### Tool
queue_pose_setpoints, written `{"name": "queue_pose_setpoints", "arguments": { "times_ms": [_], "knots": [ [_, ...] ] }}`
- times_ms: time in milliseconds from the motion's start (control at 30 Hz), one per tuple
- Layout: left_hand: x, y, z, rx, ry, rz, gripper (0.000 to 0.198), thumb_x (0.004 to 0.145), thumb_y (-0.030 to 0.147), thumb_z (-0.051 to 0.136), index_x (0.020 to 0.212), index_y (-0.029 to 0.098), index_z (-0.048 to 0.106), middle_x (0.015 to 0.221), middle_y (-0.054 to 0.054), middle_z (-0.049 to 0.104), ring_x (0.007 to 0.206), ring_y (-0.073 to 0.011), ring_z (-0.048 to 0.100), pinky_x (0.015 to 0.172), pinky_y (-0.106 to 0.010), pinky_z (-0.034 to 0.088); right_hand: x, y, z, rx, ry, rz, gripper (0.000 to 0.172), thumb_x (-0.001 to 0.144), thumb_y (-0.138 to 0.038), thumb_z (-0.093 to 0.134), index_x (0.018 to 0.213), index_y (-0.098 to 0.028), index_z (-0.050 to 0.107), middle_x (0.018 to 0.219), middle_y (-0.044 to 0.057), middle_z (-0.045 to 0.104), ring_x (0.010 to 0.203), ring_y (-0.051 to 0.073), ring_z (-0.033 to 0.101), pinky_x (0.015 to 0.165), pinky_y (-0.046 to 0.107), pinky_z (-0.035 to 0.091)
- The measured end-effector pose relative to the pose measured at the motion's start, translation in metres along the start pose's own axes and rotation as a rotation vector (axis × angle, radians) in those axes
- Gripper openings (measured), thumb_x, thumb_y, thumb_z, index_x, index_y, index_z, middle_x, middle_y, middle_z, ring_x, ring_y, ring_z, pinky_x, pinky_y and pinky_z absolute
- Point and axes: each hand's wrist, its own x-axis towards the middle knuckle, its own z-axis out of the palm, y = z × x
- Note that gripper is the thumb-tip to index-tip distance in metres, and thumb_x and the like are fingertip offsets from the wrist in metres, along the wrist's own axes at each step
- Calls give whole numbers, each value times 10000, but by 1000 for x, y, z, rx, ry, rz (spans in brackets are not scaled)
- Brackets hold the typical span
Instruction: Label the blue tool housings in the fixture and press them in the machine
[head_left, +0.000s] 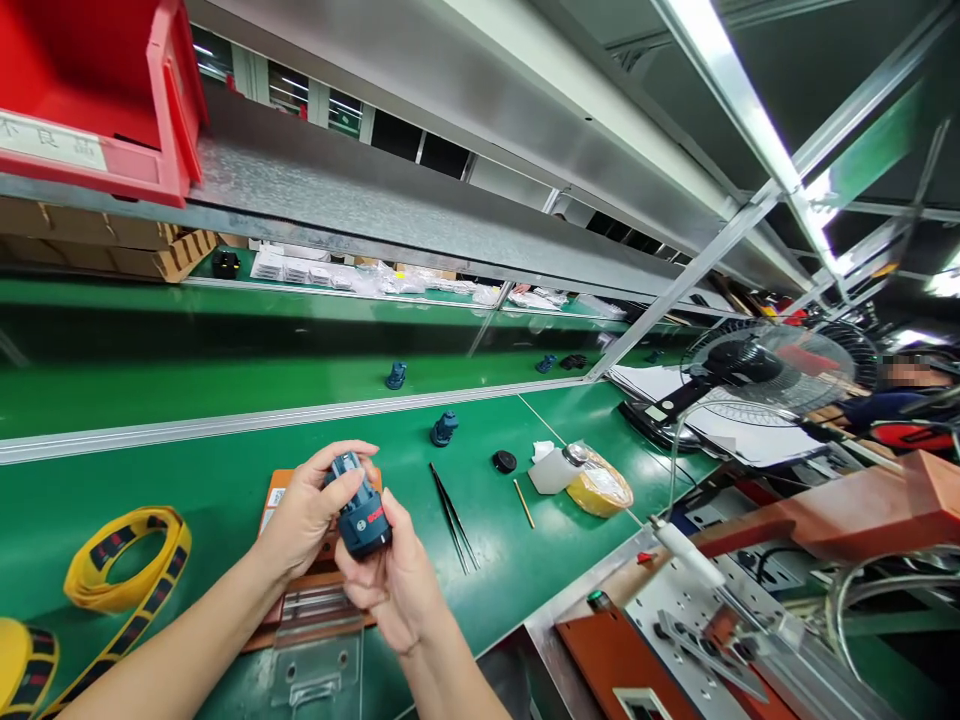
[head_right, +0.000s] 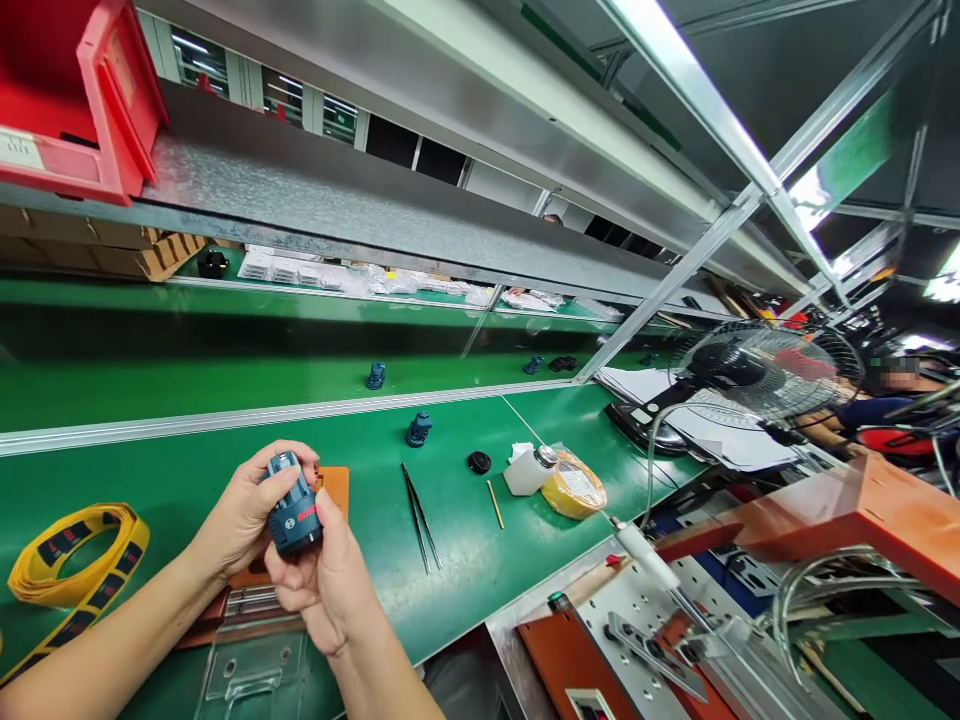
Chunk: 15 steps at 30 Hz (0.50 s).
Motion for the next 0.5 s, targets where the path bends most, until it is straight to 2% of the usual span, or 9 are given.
{"name": "queue_pose_setpoints", "arguments": {
  "times_ms": [100,233,333,500],
  "knots": [
    [-3,-1,3,95,79,10,337,770,484,789,825,202,612,720,44,563,620,-95,504,569,-176,471,-2,4,0,-49,15,57,715,764,-852,561,972,-168,532,548,-31,539,397,35,260,339,136,119],
    [-9,-2,5,291,182,-49,361,828,528,696,768,225,511,641,79,443,530,-88,390,464,-179,367,-4,14,-8,-269,143,-53,673,803,-842,534,972,-192,509,636,-29,546,454,43,364,371,125,205],
    [-9,-2,5,455,210,-1,339,867,514,634,745,226,505,638,73,445,556,-106,395,504,-203,368,-5,18,-16,-437,139,-111,584,886,-789,471,967,-211,496,650,-51,493,451,43,363,387,146,260],
    [-9,-1,6,725,269,147,270,878,455,577,741,226,538,696,42,530,655,-147,476,626,-255,400,-3,19,-21,-511,90,-142,529,925,-740,459,1046,-226,497,648,-76,399,405,45,279,357,189,213]
  ]
}}
